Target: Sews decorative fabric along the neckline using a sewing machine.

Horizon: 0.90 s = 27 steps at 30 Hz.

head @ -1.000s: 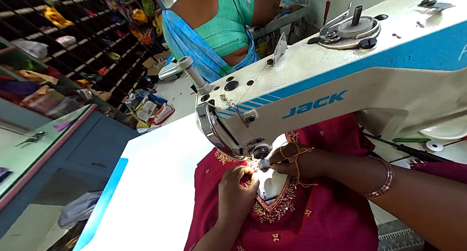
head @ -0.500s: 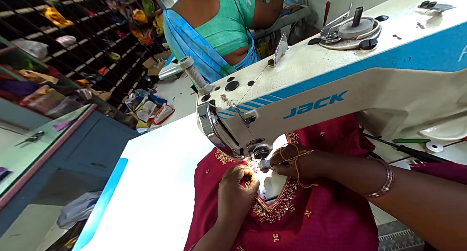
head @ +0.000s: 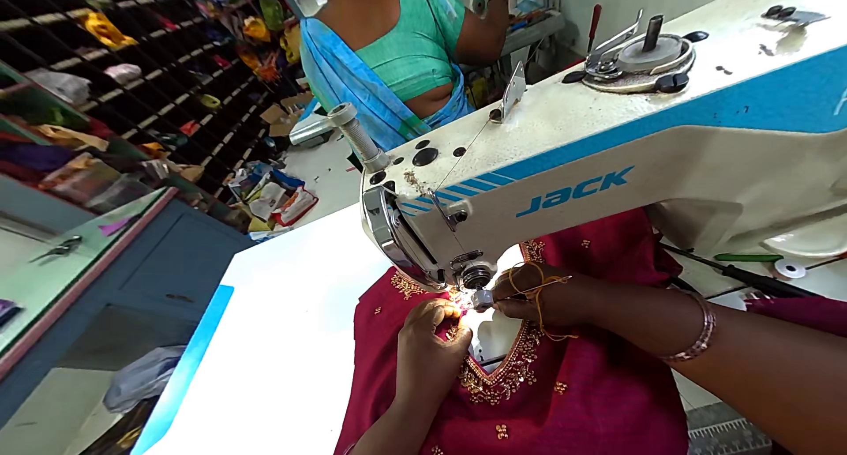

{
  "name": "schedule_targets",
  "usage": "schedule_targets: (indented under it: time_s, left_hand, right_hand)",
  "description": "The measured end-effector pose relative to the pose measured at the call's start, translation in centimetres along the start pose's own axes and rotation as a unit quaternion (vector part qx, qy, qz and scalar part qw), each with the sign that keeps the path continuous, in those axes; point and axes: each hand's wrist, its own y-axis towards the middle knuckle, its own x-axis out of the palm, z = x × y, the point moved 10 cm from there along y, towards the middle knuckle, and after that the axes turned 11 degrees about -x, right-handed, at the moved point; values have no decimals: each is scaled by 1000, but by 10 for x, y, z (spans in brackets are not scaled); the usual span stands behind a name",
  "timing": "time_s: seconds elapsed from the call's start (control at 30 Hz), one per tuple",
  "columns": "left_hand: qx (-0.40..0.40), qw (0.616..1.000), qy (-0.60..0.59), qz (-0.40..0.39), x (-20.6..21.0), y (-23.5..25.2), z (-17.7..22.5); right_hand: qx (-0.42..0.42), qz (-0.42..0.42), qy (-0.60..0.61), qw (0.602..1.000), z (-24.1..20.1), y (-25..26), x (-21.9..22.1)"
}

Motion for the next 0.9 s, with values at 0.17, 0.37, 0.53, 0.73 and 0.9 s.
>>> schedule_targets:
  time_s: [0.17,0.37,0.53,0.73,0.9]
  left_hand:
    - [-3,1000,-18,10,-2,1,1]
    - [60,998,-11,34,-1,-5,8]
    - [106,991,79,13,7,-12,24]
    - [174,969,140,-106,14,-22,28]
    - [242,932,135,-235,15,-24,6]
  right_hand:
    - [67,-28,5,997,2,0,0]
    - [60,-18,10,998,7,-1,-7]
    - [119,-30,1,992,20,-6,-14]
    - [144,-28,2,989,24,-9,-17]
    - [146,-35,-30,988,10,-11,-18]
